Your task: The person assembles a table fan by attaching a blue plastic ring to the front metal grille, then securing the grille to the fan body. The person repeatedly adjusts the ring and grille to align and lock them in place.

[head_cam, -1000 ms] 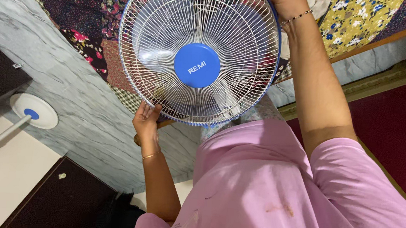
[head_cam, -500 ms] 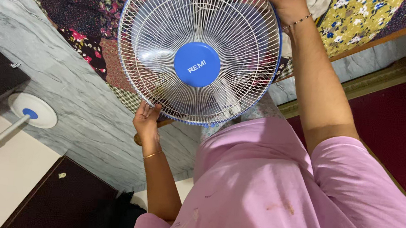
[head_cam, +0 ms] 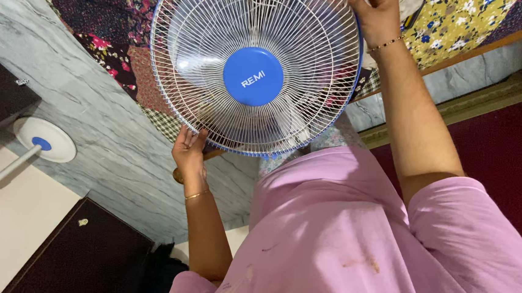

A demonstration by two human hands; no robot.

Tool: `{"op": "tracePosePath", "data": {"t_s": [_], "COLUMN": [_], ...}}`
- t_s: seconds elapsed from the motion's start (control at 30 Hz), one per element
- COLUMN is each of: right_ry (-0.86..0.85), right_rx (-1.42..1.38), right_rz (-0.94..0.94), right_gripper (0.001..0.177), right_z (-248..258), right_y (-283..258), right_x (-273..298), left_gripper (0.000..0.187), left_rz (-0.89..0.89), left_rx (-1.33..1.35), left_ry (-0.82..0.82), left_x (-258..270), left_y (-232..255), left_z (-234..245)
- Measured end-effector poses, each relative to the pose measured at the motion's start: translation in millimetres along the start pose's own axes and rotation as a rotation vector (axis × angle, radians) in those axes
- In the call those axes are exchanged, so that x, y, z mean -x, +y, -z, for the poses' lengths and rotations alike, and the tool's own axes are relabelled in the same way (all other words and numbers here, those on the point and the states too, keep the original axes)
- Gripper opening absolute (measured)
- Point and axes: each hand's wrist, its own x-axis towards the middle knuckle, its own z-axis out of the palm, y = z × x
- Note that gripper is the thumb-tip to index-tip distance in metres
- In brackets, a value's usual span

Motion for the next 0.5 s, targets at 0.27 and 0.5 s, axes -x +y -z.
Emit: {"op": "tracePosePath", "data": {"t_s": [0.27,0.5], "right_ry": [-0.295,-0.045], "right_rx": [-0.081,0.117], "right_rz": [-0.158,-0.118], "right_gripper": [0.038,0.037], "right_z": [12.4,-3.8], "right_y": [-51.6,-29.0], "right_x": [22.4,44.9], "left_gripper": [0.086,0.086], "left_rz": [0.026,0.016], "left_rx": [-0.108,-0.115], "left_ry": [0.051,0.053], "left_x": [-2.1,-5.5], "left_y": [-5.0,-14.2], "left_z": [2.3,3.8]}}
